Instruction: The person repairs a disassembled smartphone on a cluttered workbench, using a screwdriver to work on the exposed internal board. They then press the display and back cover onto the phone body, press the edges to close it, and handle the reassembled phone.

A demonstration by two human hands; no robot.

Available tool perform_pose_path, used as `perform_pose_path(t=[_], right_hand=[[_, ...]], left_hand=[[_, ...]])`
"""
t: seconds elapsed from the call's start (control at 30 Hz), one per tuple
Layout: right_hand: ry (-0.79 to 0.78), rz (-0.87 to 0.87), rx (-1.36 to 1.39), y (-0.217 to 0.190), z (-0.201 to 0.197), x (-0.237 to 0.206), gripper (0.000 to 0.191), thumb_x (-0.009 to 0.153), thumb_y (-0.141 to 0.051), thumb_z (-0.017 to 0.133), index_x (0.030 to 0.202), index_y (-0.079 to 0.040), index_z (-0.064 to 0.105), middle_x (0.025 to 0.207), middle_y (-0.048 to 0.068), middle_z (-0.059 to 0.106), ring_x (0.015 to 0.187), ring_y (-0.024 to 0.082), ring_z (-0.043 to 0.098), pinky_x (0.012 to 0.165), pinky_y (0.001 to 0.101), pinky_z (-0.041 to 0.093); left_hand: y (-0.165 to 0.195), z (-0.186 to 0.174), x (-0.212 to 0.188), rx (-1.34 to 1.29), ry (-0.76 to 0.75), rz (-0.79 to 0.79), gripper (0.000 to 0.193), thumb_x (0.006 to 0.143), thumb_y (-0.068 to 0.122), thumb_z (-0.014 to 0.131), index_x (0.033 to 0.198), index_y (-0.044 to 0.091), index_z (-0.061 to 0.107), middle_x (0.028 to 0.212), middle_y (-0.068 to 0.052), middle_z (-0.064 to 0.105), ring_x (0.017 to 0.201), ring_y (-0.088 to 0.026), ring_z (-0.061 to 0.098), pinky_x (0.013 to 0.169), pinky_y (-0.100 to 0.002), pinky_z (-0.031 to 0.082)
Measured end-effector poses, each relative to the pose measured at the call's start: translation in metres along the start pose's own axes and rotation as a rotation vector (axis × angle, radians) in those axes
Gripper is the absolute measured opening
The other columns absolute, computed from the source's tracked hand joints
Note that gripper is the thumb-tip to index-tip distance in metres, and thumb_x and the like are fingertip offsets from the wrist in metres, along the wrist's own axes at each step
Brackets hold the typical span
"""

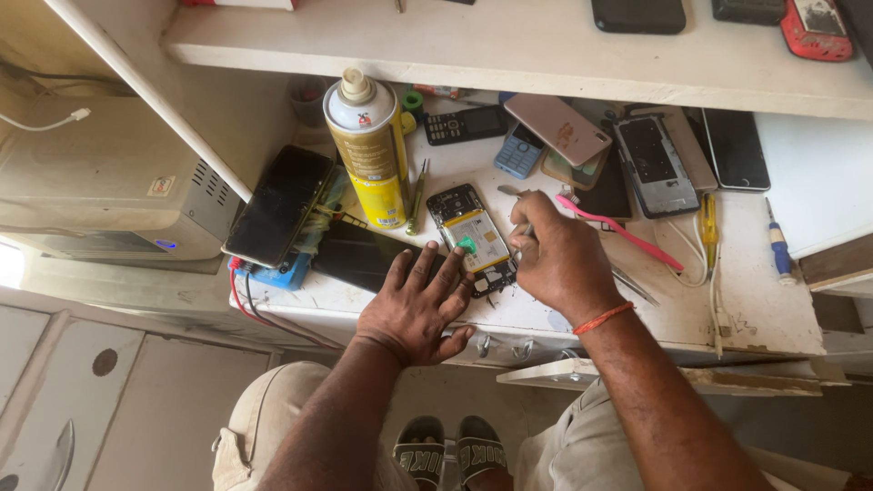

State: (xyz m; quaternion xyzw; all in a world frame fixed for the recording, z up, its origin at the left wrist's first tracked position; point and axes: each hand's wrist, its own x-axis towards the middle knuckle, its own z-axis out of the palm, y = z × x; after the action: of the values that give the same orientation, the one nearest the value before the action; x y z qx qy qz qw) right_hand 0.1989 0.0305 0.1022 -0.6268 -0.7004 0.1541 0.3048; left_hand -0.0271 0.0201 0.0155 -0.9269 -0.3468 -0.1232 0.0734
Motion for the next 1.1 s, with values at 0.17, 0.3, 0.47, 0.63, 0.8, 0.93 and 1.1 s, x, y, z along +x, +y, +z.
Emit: perform_pose_path(t=[0.17,0.3,0.47,0.63,0.8,0.93,1.1], right_hand=[[0.021,-0.068,-0.018,-0.003,0.002,-0.003,0.026,0.085,0.000,0.072,0.101,-0.011,0.054,0.082,0.014,0.073,0.086,0.036,0.074,0.065,0.0479,0.055],[0.019,-0.065,-0.011,-0.002,0.003,-0.003,0.025,0.086,0.001,0.070,0.102,-0.010,0.054,0.082,0.013,0.074,0.085,0.035,0.075,0.066,0.0465,0.056],[0.101,-0.071,0.065,0.010,0.010,-0.008,0.026,0.088,0.002,0.069,0.106,-0.010,0.055,0.085,0.014,0.074,0.084,0.031,0.076,0.069,0.0431,0.058],[0.171,-0.087,0.318,0.042,0.013,-0.011,0.028,0.096,-0.004,0.070,0.116,-0.006,0.051,0.093,0.014,0.075,0.081,0.021,0.077,0.065,0.0337,0.062],[0.215,-0.095,0.681,0.071,0.011,-0.008,0.035,0.105,-0.001,0.064,0.129,0.002,0.039,0.103,0.021,0.071,0.095,0.024,0.075,0.074,0.0314,0.066],[0.206,0.039,0.850,0.076,0.018,-0.005,0.046,0.100,-0.004,0.056,0.140,-0.006,0.032,0.095,0.019,0.070,0.081,0.019,0.075,0.067,0.0320,0.067],[-0.048,0.436,0.561,0.075,0.018,-0.005,0.040,0.097,-0.005,0.049,0.135,-0.009,0.061,0.081,0.026,0.062,0.056,0.028,0.050,0.048,0.0427,0.042]], left_hand=[[0.001,0.000,0.000,0.005,0.021,-0.003,0.071,0.089,0.063,0.053,0.142,0.016,0.054,0.156,-0.018,0.044,0.139,-0.045,0.043,0.109,-0.064,0.035],[0.000,0.000,0.000,0.008,0.023,-0.005,0.071,0.089,0.063,0.053,0.141,0.016,0.054,0.155,-0.019,0.044,0.139,-0.045,0.044,0.108,-0.064,0.035],[0.000,0.000,0.000,0.009,0.031,0.004,0.070,0.090,0.063,0.052,0.142,0.016,0.054,0.156,-0.019,0.044,0.139,-0.045,0.044,0.109,-0.064,0.035],[0.000,0.002,0.000,0.000,0.021,0.001,0.070,0.090,0.063,0.052,0.142,0.016,0.054,0.156,-0.019,0.043,0.140,-0.046,0.043,0.109,-0.064,0.034],[0.000,0.003,0.000,-0.001,-0.024,-0.006,0.071,0.089,0.063,0.051,0.142,0.015,0.054,0.158,-0.020,0.040,0.141,-0.045,0.040,0.109,-0.065,0.034],[0.001,0.003,-0.001,-0.005,0.018,-0.005,0.072,0.090,0.063,0.051,0.143,0.015,0.053,0.156,-0.023,0.041,0.141,-0.046,0.041,0.110,-0.065,0.034],[0.002,0.003,0.000,-0.022,0.028,-0.021,0.073,0.088,0.064,0.052,0.142,0.014,0.053,0.153,-0.023,0.045,0.141,-0.045,0.043,0.110,-0.064,0.034]])
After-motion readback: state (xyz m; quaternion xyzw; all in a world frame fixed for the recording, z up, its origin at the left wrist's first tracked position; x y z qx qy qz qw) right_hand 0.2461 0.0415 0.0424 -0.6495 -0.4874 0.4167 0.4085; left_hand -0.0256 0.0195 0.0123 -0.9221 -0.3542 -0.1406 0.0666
